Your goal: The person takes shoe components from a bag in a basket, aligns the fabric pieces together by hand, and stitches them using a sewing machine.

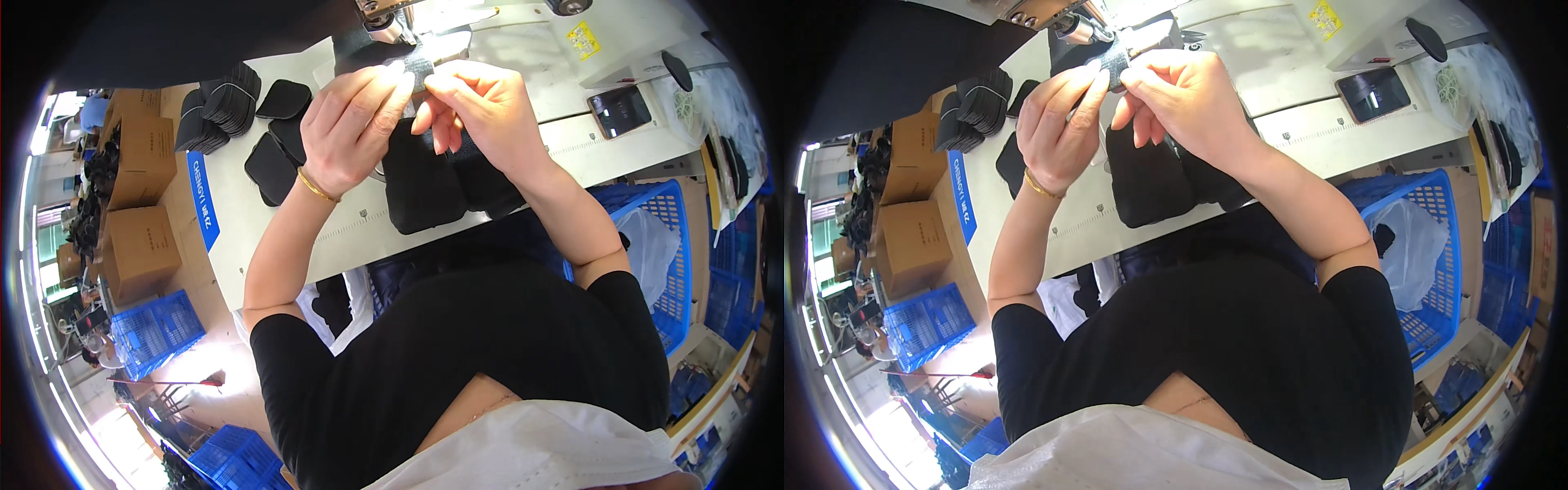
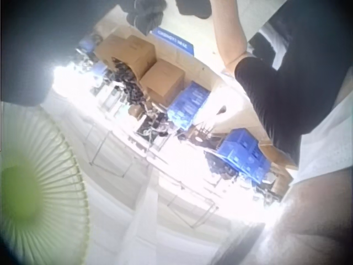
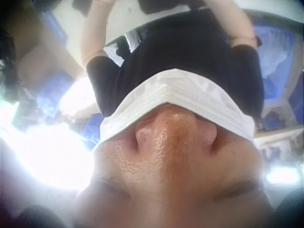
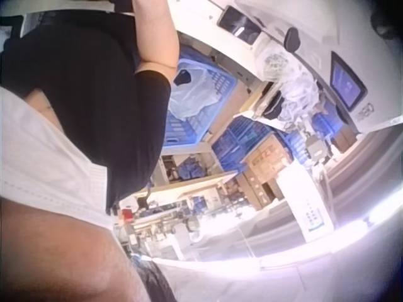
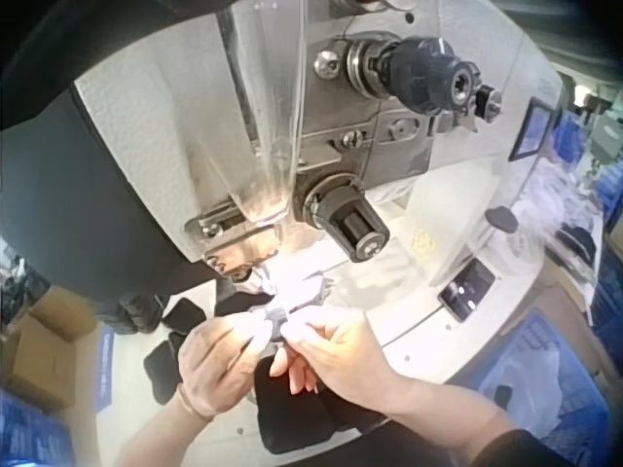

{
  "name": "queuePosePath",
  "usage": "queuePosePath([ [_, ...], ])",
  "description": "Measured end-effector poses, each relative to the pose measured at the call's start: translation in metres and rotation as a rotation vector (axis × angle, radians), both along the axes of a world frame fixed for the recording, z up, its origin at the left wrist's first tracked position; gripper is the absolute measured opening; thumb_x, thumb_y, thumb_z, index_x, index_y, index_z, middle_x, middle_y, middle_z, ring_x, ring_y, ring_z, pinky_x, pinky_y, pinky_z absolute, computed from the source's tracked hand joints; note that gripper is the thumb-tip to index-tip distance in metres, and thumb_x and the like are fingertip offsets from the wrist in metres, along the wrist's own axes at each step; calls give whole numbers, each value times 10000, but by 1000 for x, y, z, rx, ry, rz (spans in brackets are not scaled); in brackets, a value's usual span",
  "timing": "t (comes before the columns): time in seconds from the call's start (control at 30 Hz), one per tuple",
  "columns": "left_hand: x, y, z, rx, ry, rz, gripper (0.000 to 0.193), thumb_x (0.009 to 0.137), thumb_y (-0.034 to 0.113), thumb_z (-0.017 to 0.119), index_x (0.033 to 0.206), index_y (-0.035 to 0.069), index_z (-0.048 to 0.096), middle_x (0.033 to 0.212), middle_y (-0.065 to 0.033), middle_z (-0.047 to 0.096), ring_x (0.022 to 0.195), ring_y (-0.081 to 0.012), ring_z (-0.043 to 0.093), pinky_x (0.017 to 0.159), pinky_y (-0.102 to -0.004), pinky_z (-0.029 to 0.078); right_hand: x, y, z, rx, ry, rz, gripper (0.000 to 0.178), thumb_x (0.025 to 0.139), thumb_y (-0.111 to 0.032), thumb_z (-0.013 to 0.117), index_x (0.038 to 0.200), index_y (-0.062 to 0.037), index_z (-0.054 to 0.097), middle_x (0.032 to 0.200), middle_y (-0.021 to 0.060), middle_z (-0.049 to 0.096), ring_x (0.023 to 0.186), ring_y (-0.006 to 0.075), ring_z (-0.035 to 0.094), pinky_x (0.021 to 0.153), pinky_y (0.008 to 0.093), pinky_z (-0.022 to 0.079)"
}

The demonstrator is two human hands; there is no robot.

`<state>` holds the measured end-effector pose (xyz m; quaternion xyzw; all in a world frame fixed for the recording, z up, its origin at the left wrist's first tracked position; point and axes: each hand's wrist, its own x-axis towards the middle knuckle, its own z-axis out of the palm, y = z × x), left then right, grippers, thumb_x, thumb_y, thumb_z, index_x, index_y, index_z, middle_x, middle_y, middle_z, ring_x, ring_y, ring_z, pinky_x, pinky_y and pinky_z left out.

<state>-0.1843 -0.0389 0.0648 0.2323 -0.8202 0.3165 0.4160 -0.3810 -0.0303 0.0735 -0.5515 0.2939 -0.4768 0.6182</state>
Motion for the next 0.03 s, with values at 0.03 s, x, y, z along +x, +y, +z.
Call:
queuePosePath([
  [0.03,4,-5,0,-10,-44,-30,322,651,52,724,973,39,717,1002,-83,664,913,-244,652,748,-321,542,0,-2,0,-4,2,-10,244,948,-158,554,812,25,640,711,105,700,502,110,616,459,211,459],
])
